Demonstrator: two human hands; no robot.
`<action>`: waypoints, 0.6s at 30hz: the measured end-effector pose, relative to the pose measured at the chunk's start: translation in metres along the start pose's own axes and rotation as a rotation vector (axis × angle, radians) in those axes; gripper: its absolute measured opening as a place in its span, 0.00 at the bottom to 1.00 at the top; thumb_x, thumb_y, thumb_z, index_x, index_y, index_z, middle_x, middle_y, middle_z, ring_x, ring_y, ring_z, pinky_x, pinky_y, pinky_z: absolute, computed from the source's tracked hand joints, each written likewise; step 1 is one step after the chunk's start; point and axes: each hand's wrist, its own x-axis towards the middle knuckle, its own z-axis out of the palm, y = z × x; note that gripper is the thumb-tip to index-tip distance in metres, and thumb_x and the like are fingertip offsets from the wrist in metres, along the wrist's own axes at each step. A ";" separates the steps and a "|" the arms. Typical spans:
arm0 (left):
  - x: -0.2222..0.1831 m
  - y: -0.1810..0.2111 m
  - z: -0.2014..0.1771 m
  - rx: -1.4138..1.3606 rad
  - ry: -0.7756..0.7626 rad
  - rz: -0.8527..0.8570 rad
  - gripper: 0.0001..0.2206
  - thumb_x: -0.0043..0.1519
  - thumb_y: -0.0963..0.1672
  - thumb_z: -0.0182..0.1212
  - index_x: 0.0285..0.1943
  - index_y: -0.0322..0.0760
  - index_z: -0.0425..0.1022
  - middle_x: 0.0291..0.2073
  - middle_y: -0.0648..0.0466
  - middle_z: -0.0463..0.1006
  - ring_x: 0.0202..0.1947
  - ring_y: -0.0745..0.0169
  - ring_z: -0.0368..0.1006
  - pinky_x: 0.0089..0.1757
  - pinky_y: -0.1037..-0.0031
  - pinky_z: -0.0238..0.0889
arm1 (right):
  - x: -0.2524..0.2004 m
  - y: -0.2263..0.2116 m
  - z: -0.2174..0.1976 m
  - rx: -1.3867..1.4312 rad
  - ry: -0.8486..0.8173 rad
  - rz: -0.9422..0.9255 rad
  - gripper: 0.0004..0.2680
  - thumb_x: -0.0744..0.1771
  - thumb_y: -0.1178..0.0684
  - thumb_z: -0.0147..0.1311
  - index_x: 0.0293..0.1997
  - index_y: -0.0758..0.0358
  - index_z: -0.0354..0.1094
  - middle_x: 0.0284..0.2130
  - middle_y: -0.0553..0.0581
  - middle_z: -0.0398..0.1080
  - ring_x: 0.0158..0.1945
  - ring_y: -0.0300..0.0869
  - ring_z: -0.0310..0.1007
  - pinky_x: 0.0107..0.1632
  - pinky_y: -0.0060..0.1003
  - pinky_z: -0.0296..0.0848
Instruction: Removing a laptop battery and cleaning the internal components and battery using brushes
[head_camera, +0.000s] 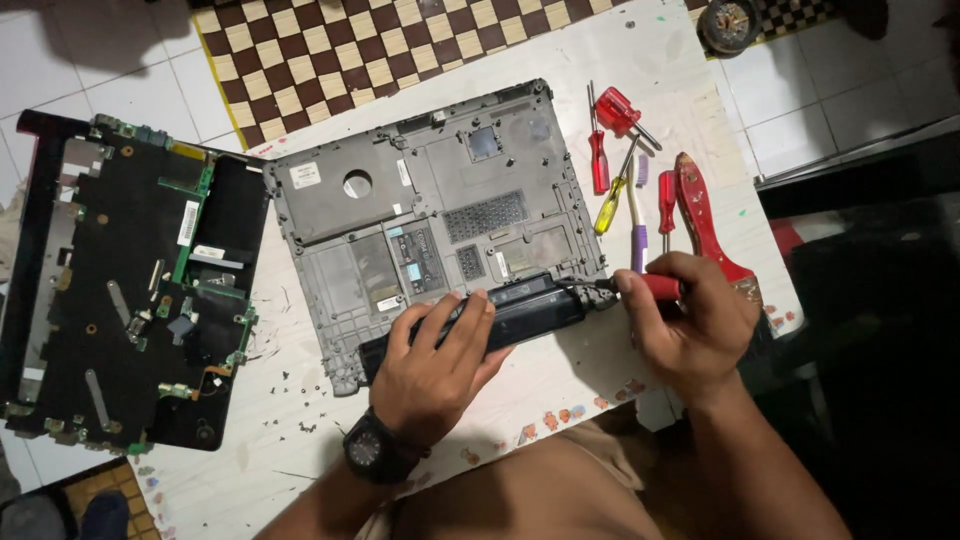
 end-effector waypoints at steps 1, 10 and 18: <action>0.000 0.000 0.000 0.000 0.000 -0.001 0.18 0.63 0.48 0.67 0.54 0.28 0.79 0.49 0.43 0.82 0.49 0.44 0.77 0.50 0.52 0.68 | -0.004 0.000 0.000 0.000 -0.001 0.000 0.07 0.65 0.61 0.68 0.36 0.74 0.72 0.14 0.61 0.64 0.11 0.47 0.58 0.21 0.35 0.63; 0.012 -0.001 -0.016 0.062 -0.088 0.013 0.19 0.64 0.50 0.73 0.52 0.30 0.80 0.53 0.46 0.81 0.49 0.49 0.77 0.47 0.58 0.70 | -0.022 -0.023 0.004 -0.374 -0.155 -0.158 0.14 0.68 0.46 0.61 0.27 0.62 0.62 0.16 0.53 0.60 0.18 0.43 0.56 0.26 0.36 0.58; 0.012 -0.001 -0.017 0.089 -0.094 0.026 0.17 0.65 0.50 0.71 0.51 0.31 0.80 0.53 0.47 0.80 0.49 0.50 0.76 0.47 0.59 0.69 | 0.032 -0.017 0.007 -0.203 -0.281 -0.175 0.10 0.67 0.52 0.69 0.36 0.66 0.68 0.19 0.52 0.68 0.18 0.37 0.62 0.22 0.31 0.61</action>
